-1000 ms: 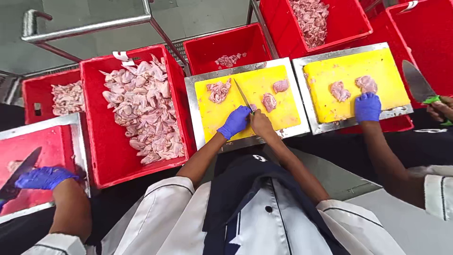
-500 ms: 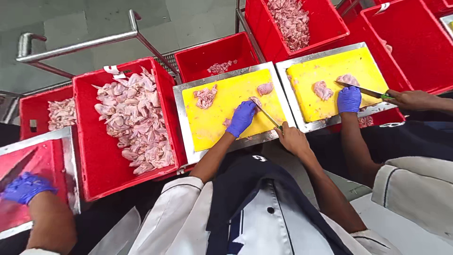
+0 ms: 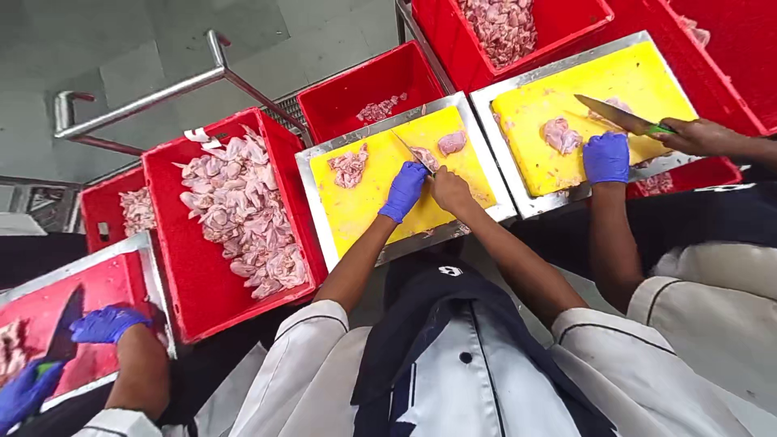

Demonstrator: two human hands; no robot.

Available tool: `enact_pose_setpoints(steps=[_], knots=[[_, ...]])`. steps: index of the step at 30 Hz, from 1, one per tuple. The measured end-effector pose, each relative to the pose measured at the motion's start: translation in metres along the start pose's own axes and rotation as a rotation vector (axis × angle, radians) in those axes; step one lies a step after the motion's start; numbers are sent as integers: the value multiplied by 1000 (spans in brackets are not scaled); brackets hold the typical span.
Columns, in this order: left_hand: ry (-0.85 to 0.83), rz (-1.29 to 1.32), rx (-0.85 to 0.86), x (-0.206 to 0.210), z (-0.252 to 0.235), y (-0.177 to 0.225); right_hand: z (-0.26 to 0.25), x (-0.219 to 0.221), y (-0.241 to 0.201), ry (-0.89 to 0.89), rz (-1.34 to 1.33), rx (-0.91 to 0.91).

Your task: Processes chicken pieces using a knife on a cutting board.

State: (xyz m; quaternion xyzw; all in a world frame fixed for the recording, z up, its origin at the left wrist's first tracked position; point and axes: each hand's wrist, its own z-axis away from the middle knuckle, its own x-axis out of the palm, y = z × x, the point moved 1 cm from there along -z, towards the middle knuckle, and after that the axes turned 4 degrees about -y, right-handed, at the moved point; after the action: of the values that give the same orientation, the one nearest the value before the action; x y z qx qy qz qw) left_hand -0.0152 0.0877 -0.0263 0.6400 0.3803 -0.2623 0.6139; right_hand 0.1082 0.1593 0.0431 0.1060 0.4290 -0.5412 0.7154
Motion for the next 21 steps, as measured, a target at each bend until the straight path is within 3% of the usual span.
enact_pose_setpoints(steps=[4, 9, 14, 19, 21], knots=[[-15, -9, -69, -4, -3, 3, 29, 3, 23, -45, 12, 47], [-29, -180, -281, -9, 8, 18, 78, 20, 70, -62, 50, 122], [-70, -276, -410, -5, 27, 43, 78, 21, 75, -57, 52, 122], [78, -162, -320, -10, 40, 33, 98, 22, 57, -3, -8, 96], [26, -98, -251, -16, 37, 29, 118, 22, 55, -57, -15, 94]])
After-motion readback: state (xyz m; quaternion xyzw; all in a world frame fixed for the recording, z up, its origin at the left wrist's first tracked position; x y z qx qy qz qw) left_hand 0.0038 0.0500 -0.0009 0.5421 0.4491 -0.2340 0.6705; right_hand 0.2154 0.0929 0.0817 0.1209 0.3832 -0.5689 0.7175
